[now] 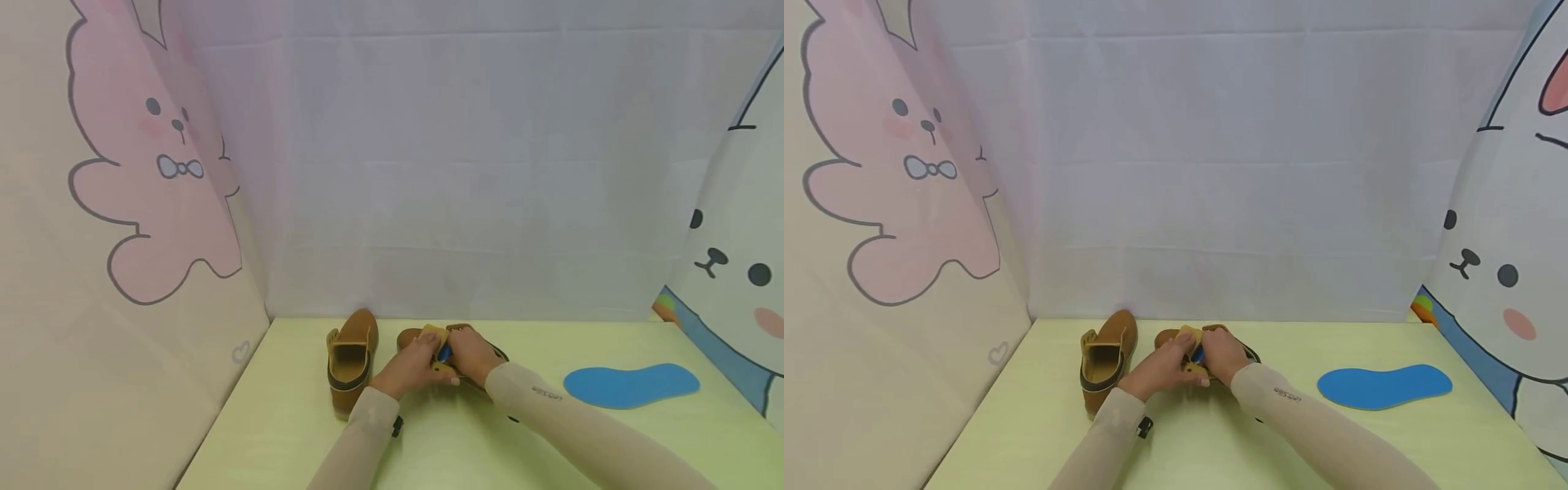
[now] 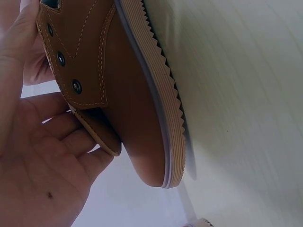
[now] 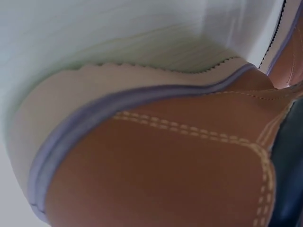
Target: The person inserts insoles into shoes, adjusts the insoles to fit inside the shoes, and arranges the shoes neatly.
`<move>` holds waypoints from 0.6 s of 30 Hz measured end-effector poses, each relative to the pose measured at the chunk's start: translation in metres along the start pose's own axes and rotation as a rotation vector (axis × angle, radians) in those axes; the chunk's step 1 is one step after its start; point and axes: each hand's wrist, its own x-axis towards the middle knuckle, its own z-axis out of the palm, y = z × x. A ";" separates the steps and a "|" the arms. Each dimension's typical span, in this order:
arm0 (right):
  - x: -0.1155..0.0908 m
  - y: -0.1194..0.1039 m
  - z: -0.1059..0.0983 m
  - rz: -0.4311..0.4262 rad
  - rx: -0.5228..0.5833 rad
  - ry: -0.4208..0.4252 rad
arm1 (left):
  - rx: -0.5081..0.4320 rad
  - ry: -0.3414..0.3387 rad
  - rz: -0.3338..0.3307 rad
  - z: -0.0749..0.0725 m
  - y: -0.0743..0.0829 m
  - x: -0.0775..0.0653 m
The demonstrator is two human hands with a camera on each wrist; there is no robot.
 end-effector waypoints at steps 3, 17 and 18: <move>-0.002 0.000 -0.001 -0.013 -0.024 0.000 | 0.005 -0.008 -0.007 0.000 0.000 0.001; -0.007 0.005 -0.008 -0.103 -0.029 -0.135 | -0.007 -0.018 -0.020 0.000 0.000 0.001; -0.008 0.005 -0.008 -0.101 -0.029 -0.137 | -0.008 -0.019 -0.019 -0.001 0.001 0.001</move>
